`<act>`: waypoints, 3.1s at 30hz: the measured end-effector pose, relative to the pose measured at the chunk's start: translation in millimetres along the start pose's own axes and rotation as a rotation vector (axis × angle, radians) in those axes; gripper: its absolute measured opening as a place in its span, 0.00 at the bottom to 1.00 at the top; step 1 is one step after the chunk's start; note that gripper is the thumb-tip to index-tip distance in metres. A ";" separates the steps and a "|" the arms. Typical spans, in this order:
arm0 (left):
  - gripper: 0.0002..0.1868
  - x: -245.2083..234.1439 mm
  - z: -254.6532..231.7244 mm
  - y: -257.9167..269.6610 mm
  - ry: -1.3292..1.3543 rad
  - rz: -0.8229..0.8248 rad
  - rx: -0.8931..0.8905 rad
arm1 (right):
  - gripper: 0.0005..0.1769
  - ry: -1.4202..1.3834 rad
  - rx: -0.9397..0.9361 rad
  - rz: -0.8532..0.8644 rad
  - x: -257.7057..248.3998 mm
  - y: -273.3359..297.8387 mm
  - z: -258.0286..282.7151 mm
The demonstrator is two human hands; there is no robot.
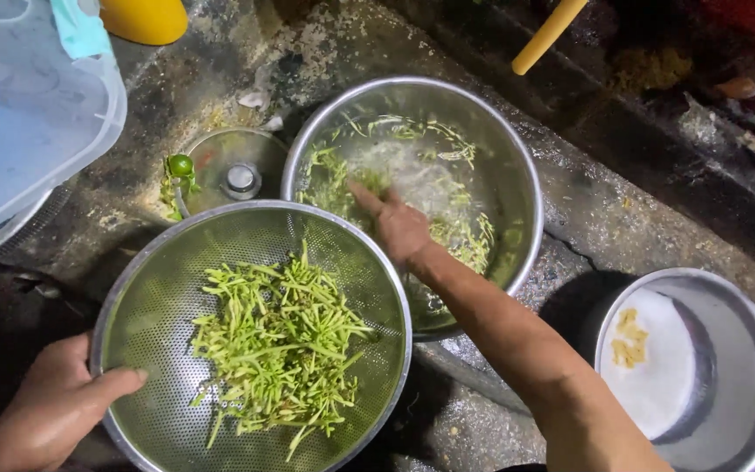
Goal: The person sits on the floor and processes green vegetables by hand, separating stems and leaves into a metal bowl. They then rinse the vegetables with water from a tap and transfer them into a metal colander to drain.
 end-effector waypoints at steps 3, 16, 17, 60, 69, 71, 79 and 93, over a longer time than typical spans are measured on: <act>0.18 5.2 0.8 -2.4 0.173 0.001 0.084 | 0.42 -0.031 -0.173 -0.130 7.0 -6.2 -13.3; 0.19 2.3 -42.0 13.5 0.319 0.001 0.136 | 0.74 0.206 0.304 0.162 -56.5 74.1 -65.3; 0.20 2.3 -44.0 16.9 0.376 -0.003 0.119 | 0.78 0.330 0.274 0.206 -42.0 73.5 -61.2; 0.33 20.4 -127.9 54.4 -0.391 -0.146 0.498 | 0.42 -0.456 -0.657 -0.272 -69.3 218.3 42.1; 0.20 147.0 -177.5 97.8 -0.665 0.394 1.178 | 0.24 -0.559 -0.678 -0.327 -65.3 192.6 24.5; 0.19 144.1 -169.2 90.6 -0.619 0.467 0.959 | 0.20 -0.532 -0.714 -0.378 -62.7 184.9 17.8; 0.04 90.0 -158.1 45.4 -0.232 0.165 0.953 | 0.26 -0.231 -0.740 -0.404 -72.5 225.0 21.4; 0.08 14.1 -246.7 97.9 -0.547 -0.061 1.174 | 0.22 0.046 -0.981 -0.612 -66.1 234.4 31.4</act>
Point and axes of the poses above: each hand's wrist, its own y-axis away from the middle knuckle, its own x-axis out of the palm, z = x × y, the point moved 7 cm from there along -y, towards the middle knuckle, and after that the axes turned 14 degrees about x, right-handed, at the moved point
